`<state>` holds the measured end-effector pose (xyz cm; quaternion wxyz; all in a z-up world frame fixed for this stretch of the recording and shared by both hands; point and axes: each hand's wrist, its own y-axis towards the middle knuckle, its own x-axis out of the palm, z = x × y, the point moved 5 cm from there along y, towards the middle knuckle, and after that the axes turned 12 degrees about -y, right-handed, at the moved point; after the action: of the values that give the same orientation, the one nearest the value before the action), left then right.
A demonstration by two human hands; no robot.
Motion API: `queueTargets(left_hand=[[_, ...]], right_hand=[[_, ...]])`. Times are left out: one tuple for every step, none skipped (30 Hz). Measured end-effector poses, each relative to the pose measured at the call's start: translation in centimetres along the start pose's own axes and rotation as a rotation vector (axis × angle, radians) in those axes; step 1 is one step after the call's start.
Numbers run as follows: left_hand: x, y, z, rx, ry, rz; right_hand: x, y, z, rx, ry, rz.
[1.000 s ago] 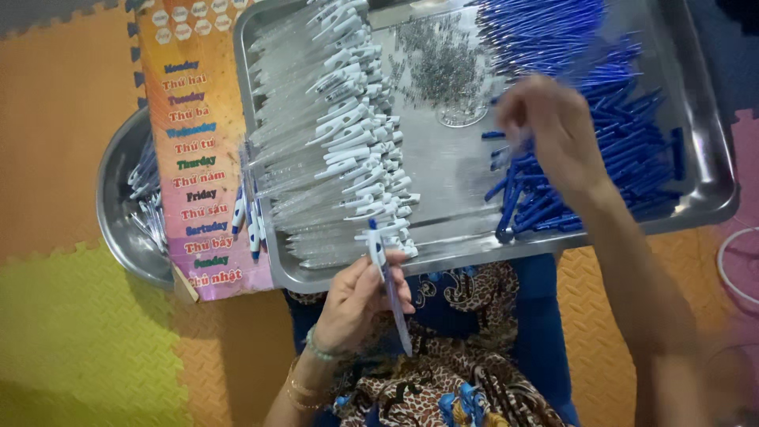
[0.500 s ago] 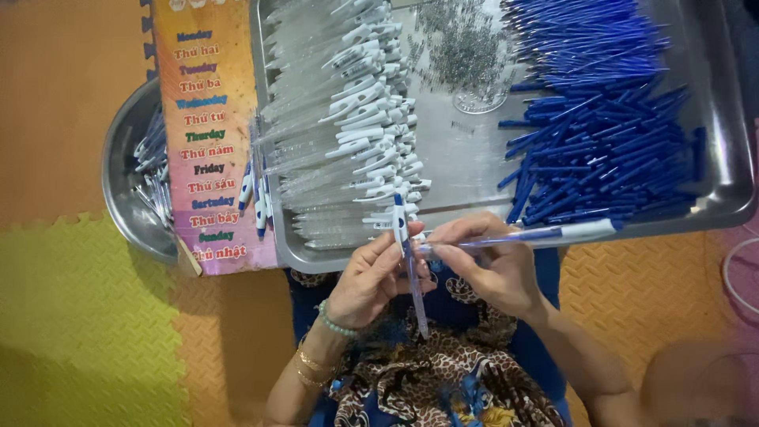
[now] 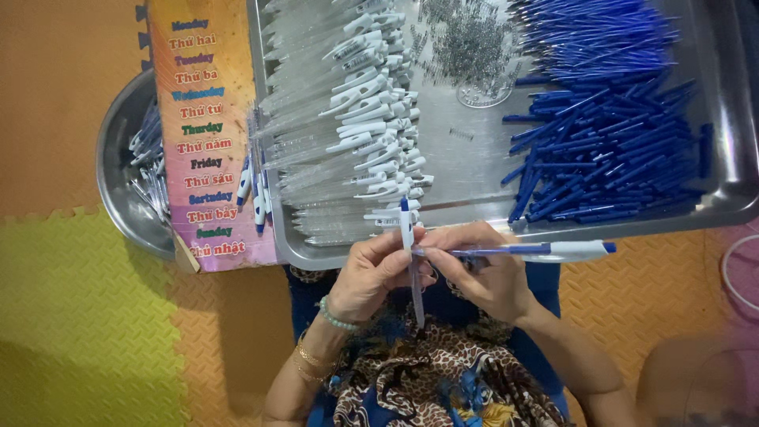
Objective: The person assembles ballpoint pens by inserting blue ink cartridges into clear plastic pen bodies. They pick up a pen body and a cartridge, insert the cartridge, and place the completed pen on a metal tray.
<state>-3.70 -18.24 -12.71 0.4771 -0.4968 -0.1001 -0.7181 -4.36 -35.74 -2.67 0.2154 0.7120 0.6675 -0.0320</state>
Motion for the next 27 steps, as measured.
queueTargets(left_hand=[[0.0,-0.1,-0.1,-0.001,0.0,0.0],[-0.1,-0.1,-0.2,0.018,0.015,0.028],[-0.2,-0.2,-0.2,0.036,0.031,0.055],[0.2,-0.2,-0.1,0.036,0.031,0.054],[0.5,-0.3,0.3,0.068,0.047,0.082],[0.7,-0.5,0.5,0.1,0.062,0.111],[0.4,-0.6,0.1,0.1,0.062,0.112],[0.1,-0.7,-0.2,0.113,0.091,0.124],[-0.2,-0.8,-0.5,0.127,0.121,0.135],[-0.3,-0.7,-0.5,0.126,0.121,0.135],[-0.3,-0.6,-0.5,0.12,0.1,0.132],[-0.2,-0.4,-0.5,0.115,0.08,0.127],[-0.3,-0.3,-0.5,0.113,0.081,0.125],[-0.5,-0.2,-0.4,0.115,0.112,0.128],[-0.6,-0.1,-0.3,0.117,0.142,0.13],[0.2,-0.4,0.0,0.119,0.144,0.128],[0.9,-0.7,0.3,0.101,0.14,0.119],[1.7,-0.9,0.6,0.082,0.137,0.11],[1.3,-0.8,0.6,0.083,0.14,0.106],[0.9,-0.8,0.4,0.053,0.109,0.071],[0.6,-0.7,0.0,0.024,0.079,0.036],[0.7,-0.8,-0.3,0.018,0.081,0.029],[0.9,-0.9,-0.6,0.005,0.079,-0.004],[1.2,-0.8,-1.0,-0.011,0.077,-0.042],[1.6,-0.8,-1.1,-0.02,0.081,-0.055],[2.0,-0.8,-1.3,-0.053,0.099,-0.085],[2.5,-0.8,-1.5,-0.086,0.117,-0.116]], right_hand=[[0.1,0.0,0.0,0.001,0.0,0.0],[0.1,0.1,-0.1,-0.038,-0.006,0.015],[0.2,0.1,-0.3,-0.078,-0.013,0.029],[0.5,0.1,-0.3,-0.078,-0.013,0.03],[0.6,0.2,-0.5,-0.122,-0.056,0.075],[0.7,0.1,-0.8,-0.164,-0.098,0.119],[0.6,-0.2,-0.4,-0.163,-0.099,0.119],[0.6,-0.5,-0.3,-0.209,-0.099,0.094],[0.6,-0.8,-0.1,-0.255,-0.099,0.069],[0.6,-1.0,-0.4,-0.254,-0.099,0.069],[0.7,-1.4,-1.2,-0.341,-0.176,0.078],[0.7,-1.7,-2.0,-0.429,-0.255,0.089],[0.9,-1.6,-1.4,-0.429,-0.257,0.091],[1.0,-1.9,-1.5,-0.614,-0.305,0.134],[1.3,-2.4,-1.7,-0.8,-0.353,0.176],[1.1,-2.7,-1.2,-0.803,-0.354,0.178],[1.0,-2.8,-0.5,-0.759,-0.25,0.143],[0.8,-2.9,0.2,-0.713,-0.148,0.11],[0.1,-3.3,0.2,-0.716,-0.149,0.113],[-0.8,-3.6,0.7,-0.611,0.011,0.09],[-1.6,-3.9,1.3,-0.504,0.169,0.066],[-2.1,-3.6,1.4,-0.504,0.163,0.074],[-2.9,-3.1,2.1,-0.395,0.166,0.124],[-3.7,-2.7,2.7,-0.286,0.165,0.179],[-4.0,-2.2,2.3,-0.288,0.155,0.192],[-3.5,-1.4,2.6,-0.145,0.126,0.086],[-3.1,-0.7,3.0,0.0,0.099,-0.018]])
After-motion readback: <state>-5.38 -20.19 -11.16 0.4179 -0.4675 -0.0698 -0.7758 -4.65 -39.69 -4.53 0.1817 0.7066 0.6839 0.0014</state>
